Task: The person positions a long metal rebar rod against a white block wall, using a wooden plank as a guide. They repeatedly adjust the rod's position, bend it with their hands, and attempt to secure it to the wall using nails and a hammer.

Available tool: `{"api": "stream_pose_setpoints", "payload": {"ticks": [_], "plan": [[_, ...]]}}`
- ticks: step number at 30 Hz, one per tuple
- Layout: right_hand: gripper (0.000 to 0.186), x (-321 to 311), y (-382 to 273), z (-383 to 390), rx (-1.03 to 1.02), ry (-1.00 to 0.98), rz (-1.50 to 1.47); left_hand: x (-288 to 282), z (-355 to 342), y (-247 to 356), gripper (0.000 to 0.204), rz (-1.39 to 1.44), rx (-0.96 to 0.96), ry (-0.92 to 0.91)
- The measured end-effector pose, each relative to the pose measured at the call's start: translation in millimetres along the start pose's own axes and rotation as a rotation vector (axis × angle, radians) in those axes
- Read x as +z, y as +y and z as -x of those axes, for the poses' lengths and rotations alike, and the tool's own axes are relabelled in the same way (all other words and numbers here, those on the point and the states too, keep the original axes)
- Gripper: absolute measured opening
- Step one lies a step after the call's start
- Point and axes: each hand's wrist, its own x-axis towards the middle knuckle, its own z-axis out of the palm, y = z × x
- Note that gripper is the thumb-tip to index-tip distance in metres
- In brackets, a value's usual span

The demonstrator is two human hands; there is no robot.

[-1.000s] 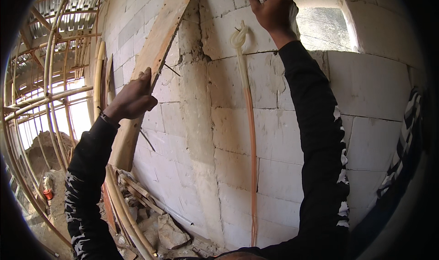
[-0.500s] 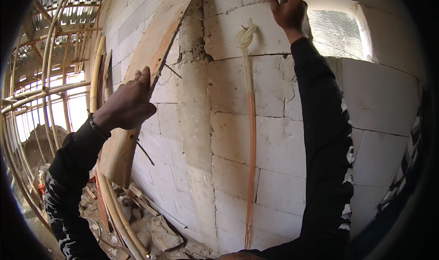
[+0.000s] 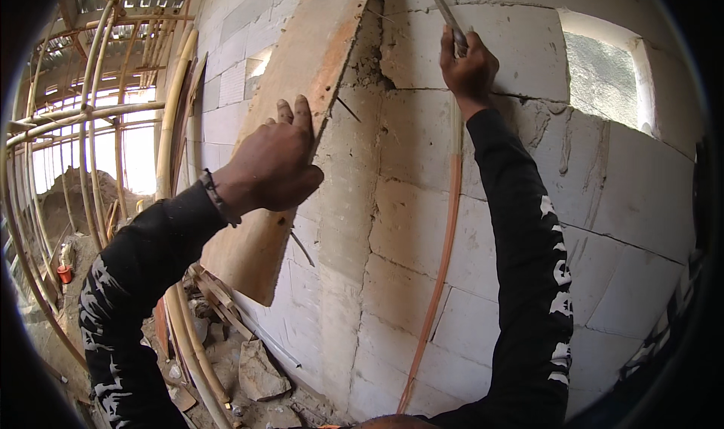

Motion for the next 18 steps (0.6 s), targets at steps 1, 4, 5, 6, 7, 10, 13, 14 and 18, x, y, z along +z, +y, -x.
{"api": "stream_pose_setpoints", "payload": {"ticks": [1, 4, 5, 6, 7, 10, 13, 14, 18], "plan": [[0.033, 1, 6, 4, -0.015, 0.035, 0.037, 3, -2, -1, 0.095, 0.007, 0.001, -0.001], [0.034, 4, -7, -1, 0.018, -0.024, 0.051, 8, -3, -5, 0.095, -0.022, -0.003, -0.029], [0.035, 4, -15, -5, 0.025, -0.035, 0.065, 9, 0, -9, 0.095, -0.026, 0.007, -0.020], [0.035, 2, -26, -16, -0.001, -0.020, 0.075, 9, 0, -14, 0.096, -0.019, 0.022, 0.004], [0.035, 3, -38, -27, -0.027, -0.006, 0.084, 9, 1, -20, 0.096, -0.012, 0.035, 0.027], [0.032, 0, -76, -65, -0.118, -0.022, 0.108, -23, 10, -32, 0.096, 0.134, 0.008, -0.127], [0.029, 5, -63, -58, -0.219, -0.098, 0.103, -36, 19, -51, 0.091, 0.150, 0.073, -0.032], [0.029, 0, -36, -44, -0.258, -0.130, 0.033, -39, 22, -61, 0.089, 0.122, 0.133, 0.044], [0.036, -29, 48, -34, -0.008, -0.171, 0.168, -90, 32, -82, 0.091, 0.271, 0.014, -0.191]]}}
